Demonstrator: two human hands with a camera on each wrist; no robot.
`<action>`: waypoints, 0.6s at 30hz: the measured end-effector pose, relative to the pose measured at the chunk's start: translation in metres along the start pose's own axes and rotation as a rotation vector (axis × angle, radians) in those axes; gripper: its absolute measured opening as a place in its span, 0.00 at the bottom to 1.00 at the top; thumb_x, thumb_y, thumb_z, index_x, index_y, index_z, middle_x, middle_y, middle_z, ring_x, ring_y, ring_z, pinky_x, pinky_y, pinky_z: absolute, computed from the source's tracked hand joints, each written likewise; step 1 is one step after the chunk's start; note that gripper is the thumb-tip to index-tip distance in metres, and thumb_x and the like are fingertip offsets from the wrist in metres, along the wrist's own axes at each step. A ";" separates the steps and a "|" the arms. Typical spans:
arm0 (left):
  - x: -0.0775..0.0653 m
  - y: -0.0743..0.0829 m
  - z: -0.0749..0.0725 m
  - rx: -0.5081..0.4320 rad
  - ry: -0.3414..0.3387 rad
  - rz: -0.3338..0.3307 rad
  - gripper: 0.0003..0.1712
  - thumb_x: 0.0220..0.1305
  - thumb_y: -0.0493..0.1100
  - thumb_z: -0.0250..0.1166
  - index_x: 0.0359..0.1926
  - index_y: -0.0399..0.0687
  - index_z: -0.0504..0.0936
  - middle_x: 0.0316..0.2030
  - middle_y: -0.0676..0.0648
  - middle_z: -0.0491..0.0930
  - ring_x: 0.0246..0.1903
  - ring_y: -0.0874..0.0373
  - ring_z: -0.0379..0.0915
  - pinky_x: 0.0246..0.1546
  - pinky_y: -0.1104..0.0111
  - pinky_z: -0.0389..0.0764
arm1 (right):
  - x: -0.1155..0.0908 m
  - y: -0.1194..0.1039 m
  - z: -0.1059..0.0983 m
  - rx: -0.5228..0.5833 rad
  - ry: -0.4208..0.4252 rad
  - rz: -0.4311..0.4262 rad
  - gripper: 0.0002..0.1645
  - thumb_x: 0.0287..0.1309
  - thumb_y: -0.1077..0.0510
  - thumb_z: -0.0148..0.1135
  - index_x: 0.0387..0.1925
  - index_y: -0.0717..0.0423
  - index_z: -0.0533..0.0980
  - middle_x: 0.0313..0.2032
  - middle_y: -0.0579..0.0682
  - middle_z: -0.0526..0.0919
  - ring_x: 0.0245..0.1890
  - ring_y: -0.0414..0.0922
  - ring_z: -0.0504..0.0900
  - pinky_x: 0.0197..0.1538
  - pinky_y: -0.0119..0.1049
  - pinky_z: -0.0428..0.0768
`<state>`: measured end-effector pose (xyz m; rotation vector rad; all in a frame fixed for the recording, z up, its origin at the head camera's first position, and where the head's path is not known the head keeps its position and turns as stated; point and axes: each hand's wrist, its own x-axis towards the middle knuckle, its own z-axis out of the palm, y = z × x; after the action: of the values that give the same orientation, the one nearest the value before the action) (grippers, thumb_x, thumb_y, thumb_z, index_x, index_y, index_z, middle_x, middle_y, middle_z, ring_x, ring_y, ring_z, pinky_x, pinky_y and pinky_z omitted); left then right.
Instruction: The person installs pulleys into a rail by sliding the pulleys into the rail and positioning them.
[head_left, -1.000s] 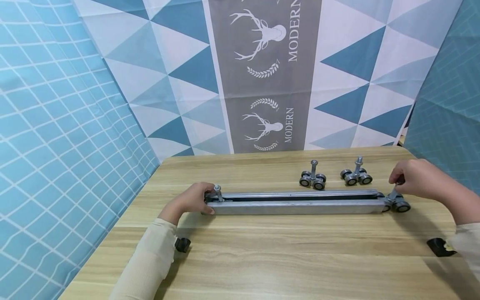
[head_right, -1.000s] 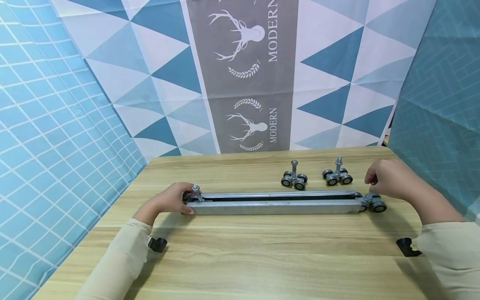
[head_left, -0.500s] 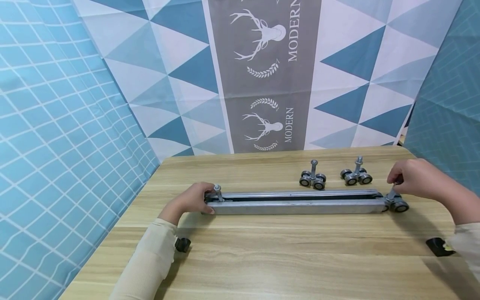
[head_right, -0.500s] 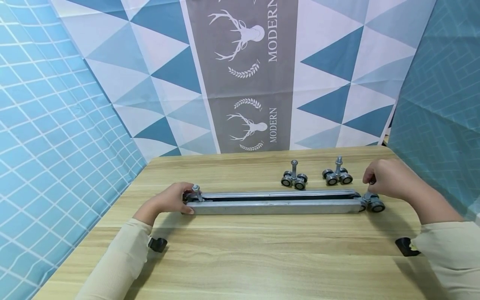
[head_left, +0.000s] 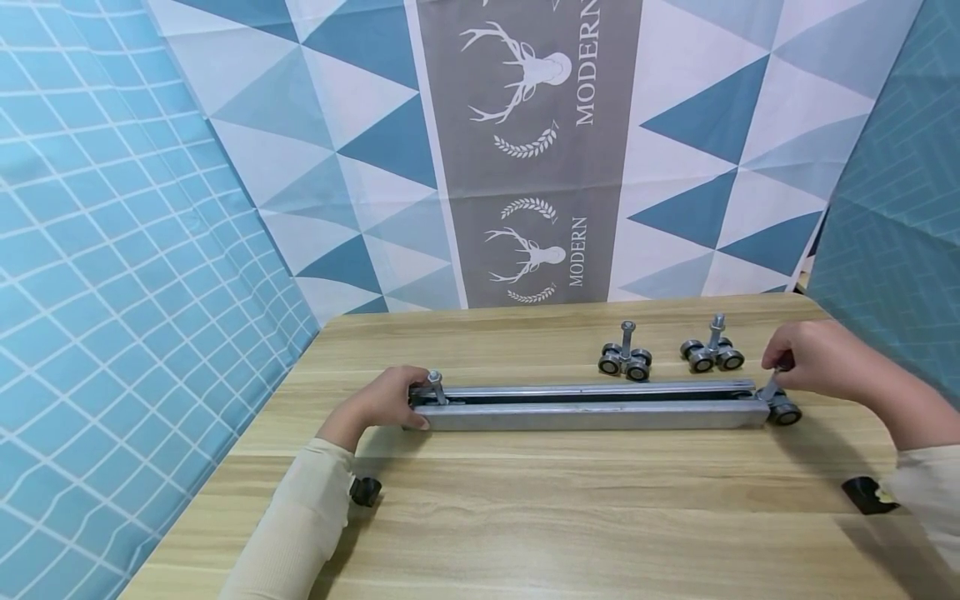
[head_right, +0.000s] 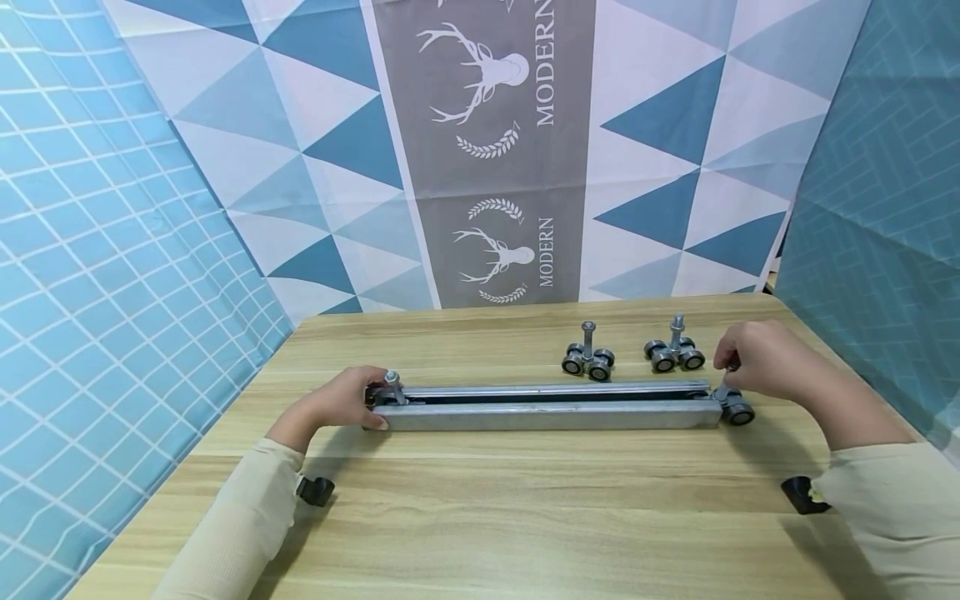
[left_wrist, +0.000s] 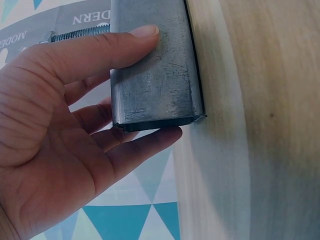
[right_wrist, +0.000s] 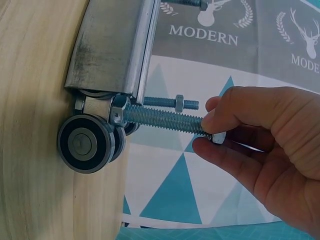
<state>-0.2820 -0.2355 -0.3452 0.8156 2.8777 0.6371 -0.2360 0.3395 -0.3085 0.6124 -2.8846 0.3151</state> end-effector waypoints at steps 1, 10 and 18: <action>0.000 0.000 0.000 0.001 0.000 -0.001 0.21 0.41 0.36 0.81 0.35 0.44 0.77 0.33 0.50 0.78 0.33 0.51 0.70 0.36 0.59 0.71 | 0.000 0.000 0.000 -0.005 0.001 -0.003 0.07 0.42 0.71 0.68 0.25 0.59 0.82 0.26 0.44 0.80 0.24 0.40 0.73 0.25 0.36 0.74; 0.001 -0.001 0.000 0.007 0.000 -0.006 0.21 0.42 0.37 0.81 0.34 0.47 0.77 0.33 0.51 0.77 0.33 0.51 0.70 0.36 0.60 0.71 | 0.005 -0.006 0.000 0.005 -0.009 -0.030 0.09 0.43 0.71 0.68 0.27 0.57 0.83 0.27 0.44 0.81 0.25 0.39 0.76 0.27 0.37 0.77; 0.001 -0.003 0.000 0.022 0.008 0.026 0.21 0.41 0.37 0.81 0.32 0.45 0.77 0.31 0.49 0.77 0.31 0.52 0.69 0.35 0.60 0.70 | 0.007 -0.013 0.003 0.017 0.009 -0.064 0.11 0.42 0.72 0.69 0.26 0.54 0.83 0.28 0.44 0.82 0.26 0.39 0.77 0.27 0.36 0.77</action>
<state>-0.2838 -0.2375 -0.3463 0.8567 2.8907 0.6130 -0.2377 0.3250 -0.3072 0.7021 -2.8497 0.3322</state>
